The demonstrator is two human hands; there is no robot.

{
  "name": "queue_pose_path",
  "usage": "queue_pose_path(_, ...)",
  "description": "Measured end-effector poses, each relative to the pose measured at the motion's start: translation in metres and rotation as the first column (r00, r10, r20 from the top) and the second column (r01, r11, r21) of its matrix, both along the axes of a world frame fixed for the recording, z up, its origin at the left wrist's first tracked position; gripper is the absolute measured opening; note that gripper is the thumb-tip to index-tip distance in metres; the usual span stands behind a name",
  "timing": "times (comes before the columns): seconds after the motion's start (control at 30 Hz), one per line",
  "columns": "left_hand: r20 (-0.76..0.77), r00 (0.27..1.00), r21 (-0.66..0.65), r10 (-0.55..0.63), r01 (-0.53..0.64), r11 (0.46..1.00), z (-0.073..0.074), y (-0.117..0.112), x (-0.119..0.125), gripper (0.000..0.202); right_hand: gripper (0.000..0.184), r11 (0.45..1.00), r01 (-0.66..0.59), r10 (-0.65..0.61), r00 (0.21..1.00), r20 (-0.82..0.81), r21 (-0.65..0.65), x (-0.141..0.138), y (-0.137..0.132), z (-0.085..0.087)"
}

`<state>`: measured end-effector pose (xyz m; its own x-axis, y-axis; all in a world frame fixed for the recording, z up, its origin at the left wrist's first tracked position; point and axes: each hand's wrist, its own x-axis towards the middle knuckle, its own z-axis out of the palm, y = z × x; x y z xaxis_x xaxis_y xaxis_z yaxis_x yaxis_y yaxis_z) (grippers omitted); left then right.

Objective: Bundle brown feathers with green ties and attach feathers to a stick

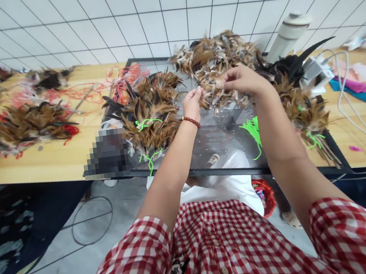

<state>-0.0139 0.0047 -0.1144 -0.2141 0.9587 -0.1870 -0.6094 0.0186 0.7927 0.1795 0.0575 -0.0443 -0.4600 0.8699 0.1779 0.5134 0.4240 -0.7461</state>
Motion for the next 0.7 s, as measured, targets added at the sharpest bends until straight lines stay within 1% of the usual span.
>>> queue_pose_path(0.07, -0.061, 0.998, 0.037, 0.002, 0.000, 0.999, -0.006, 0.005, 0.001, 0.024, 0.016, 0.993, -0.017, 0.007, 0.996, 0.089, 0.117, -0.007, -0.002, 0.000)
queue_pose_path(0.13, -0.117, 0.993, 0.075, 0.023, -0.015, 0.997, -0.010, 0.009, 0.000, 0.025, 0.015, 0.979, -0.043, 0.014, 0.989, 0.150, 0.197, -0.012, -0.005, 0.001)
queue_pose_path(0.2, -0.197, 0.977, 0.138, 0.080, -0.053, 0.989, -0.011, 0.010, -0.002, 0.024, 0.016, 0.967, -0.078, 0.031, 0.981, 0.192, 0.243, -0.017, -0.009, 0.003)
queue_pose_path(0.27, -0.314, 0.938, 0.240, 0.144, -0.068, 0.968, -0.011, 0.010, -0.004, 0.025, 0.017, 0.956, -0.109, 0.049, 0.975, 0.217, 0.272, -0.022, -0.013, 0.004)
queue_pose_path(0.33, -0.431, 0.889, 0.316, 0.157, -0.014, 0.949, -0.010, 0.008, -0.004, 0.027, 0.017, 0.950, -0.128, 0.069, 0.976, 0.207, 0.286, -0.028, -0.015, 0.004)
queue_pose_path(0.4, -0.499, 0.857, 0.316, 0.124, 0.047, 0.948, -0.011, 0.005, -0.003, 0.029, 0.019, 0.950, -0.129, 0.086, 0.984, 0.157, 0.284, -0.032, -0.016, 0.001)
queue_pose_path(0.47, -0.503, 0.858, 0.284, 0.101, 0.054, 0.957, -0.012, 0.005, -0.001, 0.028, 0.028, 0.957, -0.117, 0.095, 0.991, 0.095, 0.265, -0.033, -0.014, -0.003)
queue_pose_path(0.57, -0.423, 0.897, 0.259, 0.126, -0.013, 0.966, -0.014, 0.006, 0.001, 0.021, 0.044, 0.974, -0.107, 0.103, 0.994, 0.031, 0.201, -0.028, -0.007, -0.009)
queue_pose_path(0.63, -0.370, 0.920, 0.245, 0.131, -0.040, 0.969, -0.014, 0.007, 0.001, 0.018, 0.042, 0.984, -0.104, 0.105, 0.994, -0.002, 0.142, -0.022, -0.004, -0.010)
queue_pose_path(0.7, -0.342, 0.931, 0.231, 0.128, -0.049, 0.972, -0.013, 0.007, 0.001, 0.018, 0.034, 0.992, -0.101, 0.105, 0.994, -0.042, 0.080, -0.019, -0.003, -0.009)
